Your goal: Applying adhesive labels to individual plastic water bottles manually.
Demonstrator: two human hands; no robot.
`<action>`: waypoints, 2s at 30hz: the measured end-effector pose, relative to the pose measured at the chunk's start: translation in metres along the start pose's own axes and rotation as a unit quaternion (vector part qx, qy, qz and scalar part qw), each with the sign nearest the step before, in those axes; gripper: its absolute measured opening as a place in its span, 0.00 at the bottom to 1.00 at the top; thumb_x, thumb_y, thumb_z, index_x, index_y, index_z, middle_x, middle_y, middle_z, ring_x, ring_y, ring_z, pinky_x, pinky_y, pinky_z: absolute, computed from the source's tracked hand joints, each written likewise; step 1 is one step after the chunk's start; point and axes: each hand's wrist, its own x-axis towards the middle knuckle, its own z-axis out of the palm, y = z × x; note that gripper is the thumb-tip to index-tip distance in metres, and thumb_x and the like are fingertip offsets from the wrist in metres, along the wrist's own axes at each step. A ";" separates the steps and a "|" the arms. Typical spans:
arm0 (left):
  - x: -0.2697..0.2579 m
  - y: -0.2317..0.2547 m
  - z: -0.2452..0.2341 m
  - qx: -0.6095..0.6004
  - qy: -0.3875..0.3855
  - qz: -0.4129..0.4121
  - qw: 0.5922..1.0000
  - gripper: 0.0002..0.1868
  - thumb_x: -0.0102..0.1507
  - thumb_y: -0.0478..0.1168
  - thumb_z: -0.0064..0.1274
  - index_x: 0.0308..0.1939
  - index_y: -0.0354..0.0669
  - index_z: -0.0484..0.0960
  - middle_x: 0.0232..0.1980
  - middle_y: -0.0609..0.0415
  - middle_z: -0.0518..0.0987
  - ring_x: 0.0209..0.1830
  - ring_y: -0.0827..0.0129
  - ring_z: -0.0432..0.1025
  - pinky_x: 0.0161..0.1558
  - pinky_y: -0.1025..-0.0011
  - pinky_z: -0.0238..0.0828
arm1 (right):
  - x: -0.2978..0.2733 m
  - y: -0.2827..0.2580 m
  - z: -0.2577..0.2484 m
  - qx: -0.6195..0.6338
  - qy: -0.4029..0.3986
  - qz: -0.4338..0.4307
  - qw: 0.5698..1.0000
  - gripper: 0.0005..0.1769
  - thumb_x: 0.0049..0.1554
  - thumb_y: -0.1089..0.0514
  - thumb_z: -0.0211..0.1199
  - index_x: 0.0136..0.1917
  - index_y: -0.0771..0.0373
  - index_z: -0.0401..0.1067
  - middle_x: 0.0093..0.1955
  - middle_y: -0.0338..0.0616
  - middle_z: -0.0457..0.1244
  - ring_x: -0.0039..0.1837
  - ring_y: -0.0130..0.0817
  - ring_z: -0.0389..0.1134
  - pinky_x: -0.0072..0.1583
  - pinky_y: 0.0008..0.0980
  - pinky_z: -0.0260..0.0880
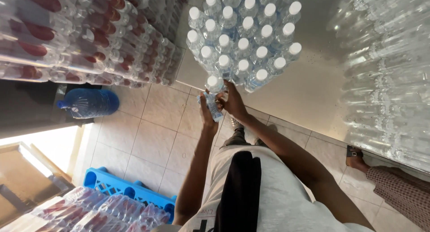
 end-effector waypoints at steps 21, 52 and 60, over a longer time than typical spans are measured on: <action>0.020 0.062 -0.041 -0.012 -0.052 0.038 0.998 0.27 0.66 0.68 0.57 0.55 0.54 0.78 0.39 0.61 0.84 0.22 0.80 0.73 0.26 0.79 0.70 | -0.165 -0.050 -0.350 -0.322 0.486 -0.084 0.808 0.29 0.74 0.56 0.58 0.83 0.69 0.58 0.82 0.63 0.53 0.76 0.54 0.65 0.66 0.43 0.77; -0.178 -0.079 0.268 0.107 -0.363 -0.318 0.869 0.41 0.76 0.67 0.49 0.78 0.36 0.72 0.59 0.41 0.86 0.40 0.72 0.83 0.41 0.73 0.81 | -0.190 -0.157 -0.385 -0.203 0.177 -0.183 0.945 0.30 0.73 0.57 0.65 0.82 0.71 0.62 0.67 0.55 0.56 0.72 0.61 0.66 0.65 0.47 0.75; -0.184 -0.104 0.280 0.197 -0.374 -0.305 0.853 0.31 0.74 0.63 0.55 0.58 0.35 0.85 0.41 0.40 0.88 0.36 0.61 0.86 0.38 0.68 0.86 | -0.199 -0.150 -0.377 -0.050 0.063 -0.112 0.990 0.22 0.53 0.61 0.83 0.60 0.62 0.84 0.45 0.43 0.68 0.51 0.37 0.74 0.57 0.37 0.76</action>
